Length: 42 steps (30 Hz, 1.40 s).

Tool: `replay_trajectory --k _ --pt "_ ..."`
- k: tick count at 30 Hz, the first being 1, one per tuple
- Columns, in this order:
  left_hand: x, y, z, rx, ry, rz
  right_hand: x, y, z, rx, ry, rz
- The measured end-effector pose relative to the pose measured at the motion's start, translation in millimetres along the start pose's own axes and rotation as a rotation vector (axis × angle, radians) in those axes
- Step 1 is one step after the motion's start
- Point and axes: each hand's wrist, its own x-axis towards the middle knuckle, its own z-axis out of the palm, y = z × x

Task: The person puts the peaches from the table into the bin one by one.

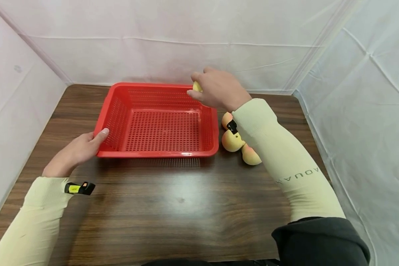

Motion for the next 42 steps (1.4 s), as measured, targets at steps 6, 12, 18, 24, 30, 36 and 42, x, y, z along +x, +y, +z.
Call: replay_trajectory --k 6,12,18,24,30,36,42 --pt "0.9 -0.9 1.4 -0.008 -0.004 0.012 12 -12 -2 -0.043 -0.029 -0.022" --pt "-1.0 -4.3 1.7 -0.024 -0.016 0.012 27 -26 -2 -0.045 -0.042 -0.064" --pt "-3.1 -4.5 0.9 -0.019 -0.005 0.006 40 -37 -3 -0.053 -0.047 -0.145" --pt "-4.3 -3.4 1.2 -0.002 0.007 0.004 49 -49 -5 -0.044 -0.06 -0.203" --pt "-5.5 -0.5 2.6 -0.014 0.005 -0.008 57 -60 -7 -0.044 -0.065 -0.242" --pt "-6.2 0.3 5.3 -0.023 0.012 -0.013 62 -67 -11 -0.055 -0.083 -0.267" --pt "-5.9 1.1 7.7 -0.015 0.014 0.003 67 -73 -11 -0.058 -0.11 -0.288"
